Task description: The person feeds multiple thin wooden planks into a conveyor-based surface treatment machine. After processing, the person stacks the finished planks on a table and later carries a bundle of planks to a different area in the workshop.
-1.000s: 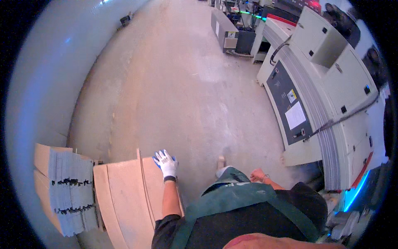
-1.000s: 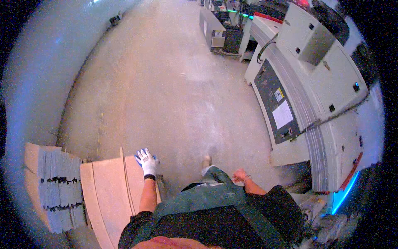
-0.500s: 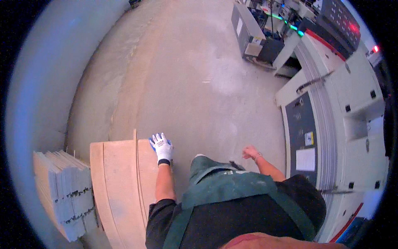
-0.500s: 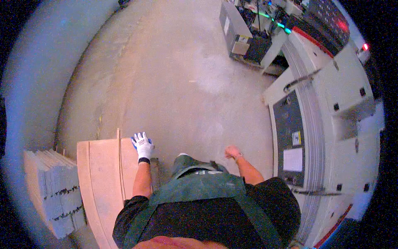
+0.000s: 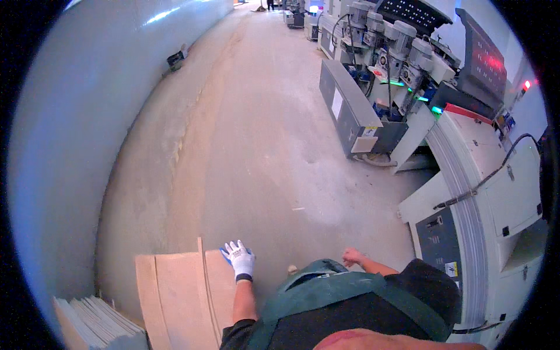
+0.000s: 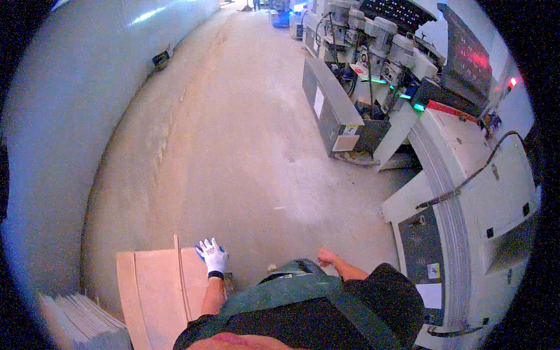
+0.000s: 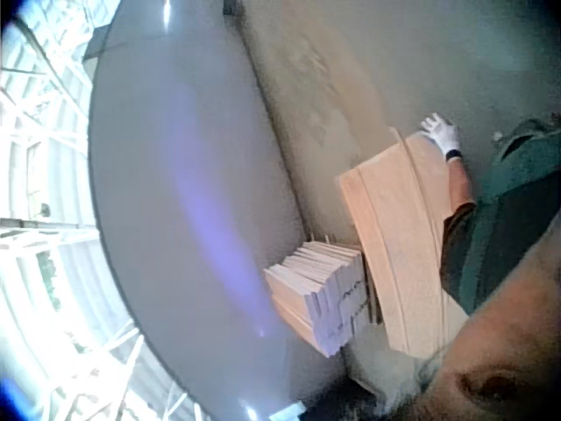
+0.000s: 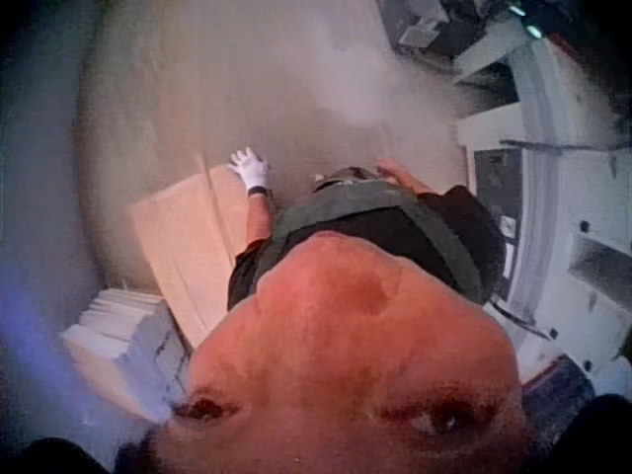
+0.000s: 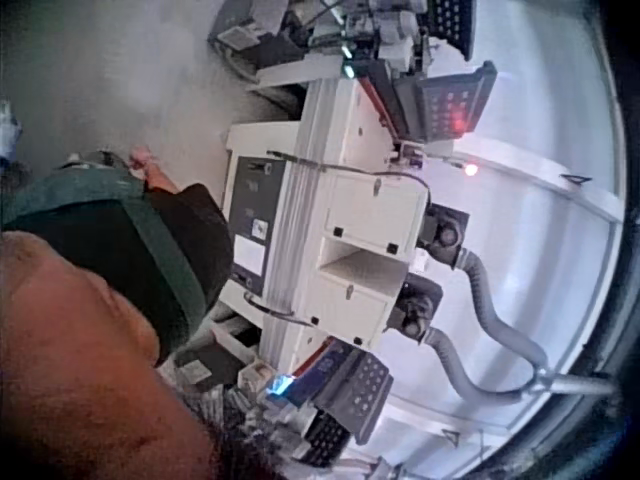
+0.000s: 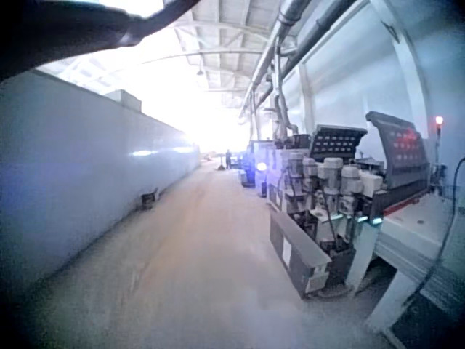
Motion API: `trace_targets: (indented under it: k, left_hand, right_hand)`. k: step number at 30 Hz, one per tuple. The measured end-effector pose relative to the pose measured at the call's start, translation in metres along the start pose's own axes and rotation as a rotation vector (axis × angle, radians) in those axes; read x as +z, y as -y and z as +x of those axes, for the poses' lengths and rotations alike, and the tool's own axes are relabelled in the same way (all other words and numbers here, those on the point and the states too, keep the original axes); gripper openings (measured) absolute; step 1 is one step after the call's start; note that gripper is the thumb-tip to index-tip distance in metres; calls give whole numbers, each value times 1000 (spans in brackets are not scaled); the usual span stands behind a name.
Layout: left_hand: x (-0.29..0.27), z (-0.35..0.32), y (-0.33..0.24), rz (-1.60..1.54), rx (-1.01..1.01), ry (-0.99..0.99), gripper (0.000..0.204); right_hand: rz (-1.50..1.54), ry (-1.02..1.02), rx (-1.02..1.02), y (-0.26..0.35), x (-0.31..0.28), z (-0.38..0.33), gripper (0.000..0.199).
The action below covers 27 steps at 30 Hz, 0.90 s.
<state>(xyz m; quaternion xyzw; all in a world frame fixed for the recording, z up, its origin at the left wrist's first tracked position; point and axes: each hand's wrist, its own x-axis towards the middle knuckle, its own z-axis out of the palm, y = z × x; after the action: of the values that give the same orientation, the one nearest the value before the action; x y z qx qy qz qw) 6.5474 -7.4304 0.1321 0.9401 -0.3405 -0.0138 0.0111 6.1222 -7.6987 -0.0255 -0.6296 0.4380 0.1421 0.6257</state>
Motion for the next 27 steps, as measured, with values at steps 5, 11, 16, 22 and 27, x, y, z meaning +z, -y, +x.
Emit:
trace_targets:
  k: [5,11,16,22,27]
  left_hand:
    - [2,159,-26,-38,-9,7,58]
    - [-6,332,-68,3,-14,61,59]
    - [18,496,-98,31,-53,136,68]
    - [-1,622,-134,-177,-31,-72,86]
    - [9,722,-124,4,-106,-6,93]
  right_hand:
    - [-847,9,-274,25,-71,68,14]
    - [-1228,-18,-122,48,-170,216,27]
    - [-1313,98,-289,147,-286,386,26]
    - [-189,-165,-152,403,-370,524,17]
    - [-71,-199,-118,564,-398,629,18]
